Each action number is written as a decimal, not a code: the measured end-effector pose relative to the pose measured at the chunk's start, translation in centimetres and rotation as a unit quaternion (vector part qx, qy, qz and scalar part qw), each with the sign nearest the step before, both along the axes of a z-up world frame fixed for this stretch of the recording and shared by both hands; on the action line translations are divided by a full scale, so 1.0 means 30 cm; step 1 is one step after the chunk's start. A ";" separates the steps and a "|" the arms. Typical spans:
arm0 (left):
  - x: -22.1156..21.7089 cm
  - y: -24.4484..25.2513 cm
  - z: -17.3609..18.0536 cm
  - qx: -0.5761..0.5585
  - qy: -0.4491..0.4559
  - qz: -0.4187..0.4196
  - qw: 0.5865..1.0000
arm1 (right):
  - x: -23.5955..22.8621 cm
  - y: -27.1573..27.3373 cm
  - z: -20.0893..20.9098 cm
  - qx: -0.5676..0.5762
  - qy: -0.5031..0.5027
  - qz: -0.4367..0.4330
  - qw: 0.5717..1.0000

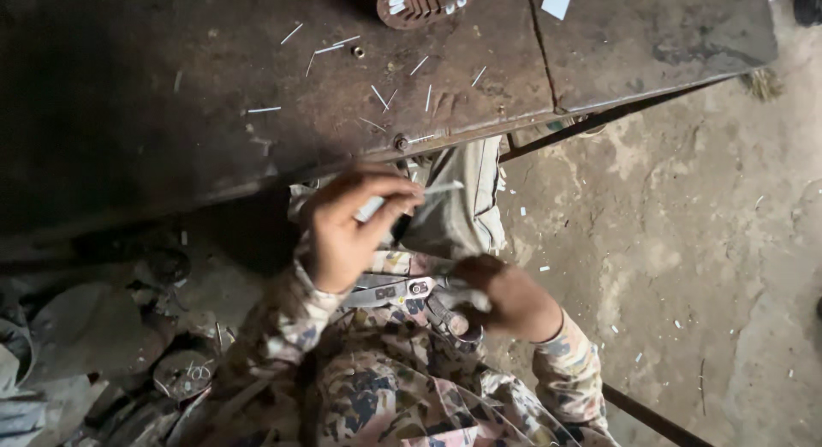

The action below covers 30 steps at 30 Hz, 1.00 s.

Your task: The person cuts small white rectangular pieces with scissors and inserts them into the slots of a brown circular stator-like component. The person repeats this process, cutting and placing pieces into the slots.

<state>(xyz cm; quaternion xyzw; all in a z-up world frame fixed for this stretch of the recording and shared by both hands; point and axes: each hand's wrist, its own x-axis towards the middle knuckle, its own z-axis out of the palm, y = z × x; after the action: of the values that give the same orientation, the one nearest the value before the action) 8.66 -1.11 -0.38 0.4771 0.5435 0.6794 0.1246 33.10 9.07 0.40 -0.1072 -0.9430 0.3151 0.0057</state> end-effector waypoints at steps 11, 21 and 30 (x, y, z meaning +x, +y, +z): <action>0.124 -0.012 0.018 -0.054 -0.105 -0.110 0.987 | -0.175 -0.024 0.148 -0.034 0.324 -0.311 0.893; 0.139 0.016 0.009 -0.037 -0.021 -0.073 0.996 | -0.143 -0.038 0.104 -0.234 0.321 -0.370 0.840; 0.155 0.009 -0.018 -0.051 -0.058 -0.109 0.991 | -0.147 -0.054 0.080 -0.255 0.335 -0.379 0.824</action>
<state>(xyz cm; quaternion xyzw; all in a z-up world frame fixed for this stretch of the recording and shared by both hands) 13.31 -0.84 -0.93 0.4863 0.5139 0.6596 0.2537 28.69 7.46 2.81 -0.3417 -0.6542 0.5342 0.4122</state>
